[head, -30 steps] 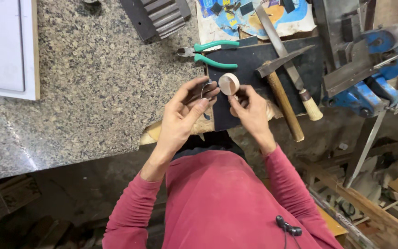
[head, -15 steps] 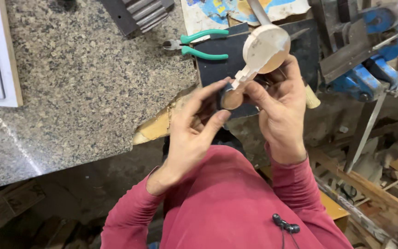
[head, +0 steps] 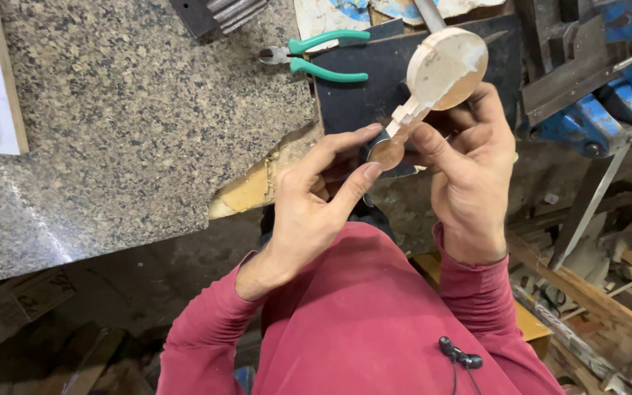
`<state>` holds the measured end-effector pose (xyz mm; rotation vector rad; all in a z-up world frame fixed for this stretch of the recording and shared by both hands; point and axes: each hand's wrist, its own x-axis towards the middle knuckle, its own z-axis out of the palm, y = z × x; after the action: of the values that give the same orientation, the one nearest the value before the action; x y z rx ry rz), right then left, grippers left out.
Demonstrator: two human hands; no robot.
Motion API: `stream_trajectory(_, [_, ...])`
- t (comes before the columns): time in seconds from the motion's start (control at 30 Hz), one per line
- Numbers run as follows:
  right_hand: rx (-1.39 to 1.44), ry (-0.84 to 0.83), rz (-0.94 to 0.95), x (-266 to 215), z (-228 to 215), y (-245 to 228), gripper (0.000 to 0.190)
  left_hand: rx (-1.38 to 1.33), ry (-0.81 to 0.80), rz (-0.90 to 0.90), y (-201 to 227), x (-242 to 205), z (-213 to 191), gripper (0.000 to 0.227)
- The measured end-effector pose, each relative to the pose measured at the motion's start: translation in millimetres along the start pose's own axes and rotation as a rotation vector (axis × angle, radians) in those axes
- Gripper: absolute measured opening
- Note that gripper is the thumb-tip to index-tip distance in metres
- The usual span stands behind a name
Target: The person uses a hammer to strike a small metal strip on a workbench, then moves to a bench grinder to smooth the edges. They repeatedly alternate between hammering and grinding, frequently inspecting the metal strip against a white plastic template to check the fit and shape.
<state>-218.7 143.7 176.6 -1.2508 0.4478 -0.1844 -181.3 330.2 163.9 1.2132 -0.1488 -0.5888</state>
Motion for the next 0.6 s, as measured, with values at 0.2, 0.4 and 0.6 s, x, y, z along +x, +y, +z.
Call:
stream_trajectory(0.2, [0.006,0.009,0.01,0.2,-5.1,-6.0,0.047,0.117,0.004,0.078,8.7,5.7,3.1,0.034])
stream_trajectory(0.4, [-0.009,-0.012,-0.044,-2.6,-12.5,-4.8,0.045,0.189,0.0,0.06,11.8,8.1,4.5,0.035])
stream_trajectory(0.6, [-0.004,0.027,-0.001,-2.2,-12.4,-7.8,0.048,0.271,0.0,0.086,10.7,7.3,6.6,0.038])
